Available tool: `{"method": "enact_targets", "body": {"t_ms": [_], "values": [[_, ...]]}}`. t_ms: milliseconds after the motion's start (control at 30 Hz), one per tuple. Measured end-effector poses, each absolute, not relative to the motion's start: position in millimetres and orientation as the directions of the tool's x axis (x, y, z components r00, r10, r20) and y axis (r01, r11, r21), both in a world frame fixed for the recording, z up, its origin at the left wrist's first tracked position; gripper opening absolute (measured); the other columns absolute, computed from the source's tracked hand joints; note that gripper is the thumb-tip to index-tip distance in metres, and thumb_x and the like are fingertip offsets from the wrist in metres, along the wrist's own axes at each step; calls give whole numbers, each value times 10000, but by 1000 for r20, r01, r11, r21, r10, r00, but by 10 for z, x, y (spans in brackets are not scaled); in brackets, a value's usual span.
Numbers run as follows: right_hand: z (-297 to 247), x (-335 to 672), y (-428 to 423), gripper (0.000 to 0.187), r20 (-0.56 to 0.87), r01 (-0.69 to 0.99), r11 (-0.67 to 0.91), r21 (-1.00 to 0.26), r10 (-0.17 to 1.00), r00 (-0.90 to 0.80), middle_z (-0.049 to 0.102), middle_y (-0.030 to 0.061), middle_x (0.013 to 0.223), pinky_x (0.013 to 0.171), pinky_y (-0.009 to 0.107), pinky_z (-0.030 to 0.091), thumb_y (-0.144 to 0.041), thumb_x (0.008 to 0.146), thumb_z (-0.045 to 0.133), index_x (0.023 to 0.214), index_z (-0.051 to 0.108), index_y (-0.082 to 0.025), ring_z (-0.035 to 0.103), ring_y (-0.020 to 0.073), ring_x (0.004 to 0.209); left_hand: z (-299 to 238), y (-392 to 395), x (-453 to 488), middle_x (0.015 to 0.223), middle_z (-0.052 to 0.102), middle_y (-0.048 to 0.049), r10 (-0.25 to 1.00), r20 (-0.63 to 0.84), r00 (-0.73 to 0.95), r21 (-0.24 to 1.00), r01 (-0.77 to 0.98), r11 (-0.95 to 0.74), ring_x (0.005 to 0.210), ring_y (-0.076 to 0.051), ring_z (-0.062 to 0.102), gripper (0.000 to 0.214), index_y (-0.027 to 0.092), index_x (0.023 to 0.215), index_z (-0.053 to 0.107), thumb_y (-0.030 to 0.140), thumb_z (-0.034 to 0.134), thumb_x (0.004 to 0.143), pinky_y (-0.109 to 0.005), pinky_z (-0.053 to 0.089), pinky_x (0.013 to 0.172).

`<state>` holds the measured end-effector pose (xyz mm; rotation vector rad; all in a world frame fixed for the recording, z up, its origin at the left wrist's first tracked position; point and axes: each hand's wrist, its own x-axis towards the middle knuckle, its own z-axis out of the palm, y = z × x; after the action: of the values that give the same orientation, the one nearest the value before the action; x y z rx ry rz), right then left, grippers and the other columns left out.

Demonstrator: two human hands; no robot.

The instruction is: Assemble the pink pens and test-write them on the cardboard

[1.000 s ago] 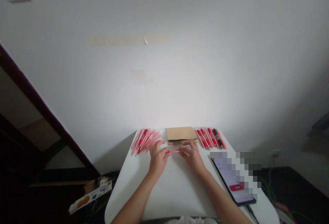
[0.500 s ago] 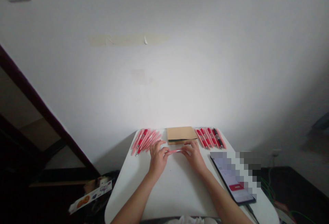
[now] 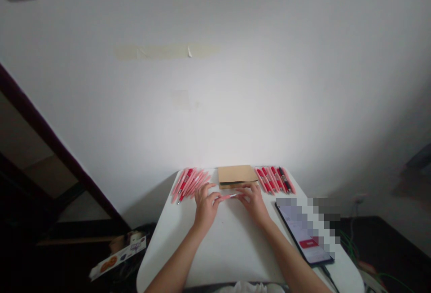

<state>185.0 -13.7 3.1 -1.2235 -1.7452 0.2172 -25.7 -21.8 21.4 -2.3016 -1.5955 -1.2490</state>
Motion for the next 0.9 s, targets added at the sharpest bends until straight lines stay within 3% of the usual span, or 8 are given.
{"method": "enact_targets", "body": {"t_ms": [133,367,900], "values": [[25,1871,-123,335,606,658,460,-596,796,-8,622,91,1070,941,461,467,-285,843,664,1177,684,-278,519,277,1050,193,-197,-276,1176,607,-66,761,642,90,380,825,-418,1171,-267,505,78,246,806,730,299,675,824,-492,384,1017],[-4,1903,-111,150,609,749,393,-533,793,16,643,112,1007,880,469,468,-267,835,660,934,772,-278,522,300,988,209,-194,-293,1164,619,-74,753,656,50,384,837,-389,1149,-274,523,93,243,812,732,311,670,825,-505,386,1014],[-16,1904,-106,123,590,799,358,-483,807,-5,615,106,948,843,443,462,-339,834,679,890,785,-313,517,288,951,187,-175,-310,1152,621,-80,764,645,32,358,870,-339,1124,-280,530,63,235,795,733,288,699,798,-495,395,986]]}}
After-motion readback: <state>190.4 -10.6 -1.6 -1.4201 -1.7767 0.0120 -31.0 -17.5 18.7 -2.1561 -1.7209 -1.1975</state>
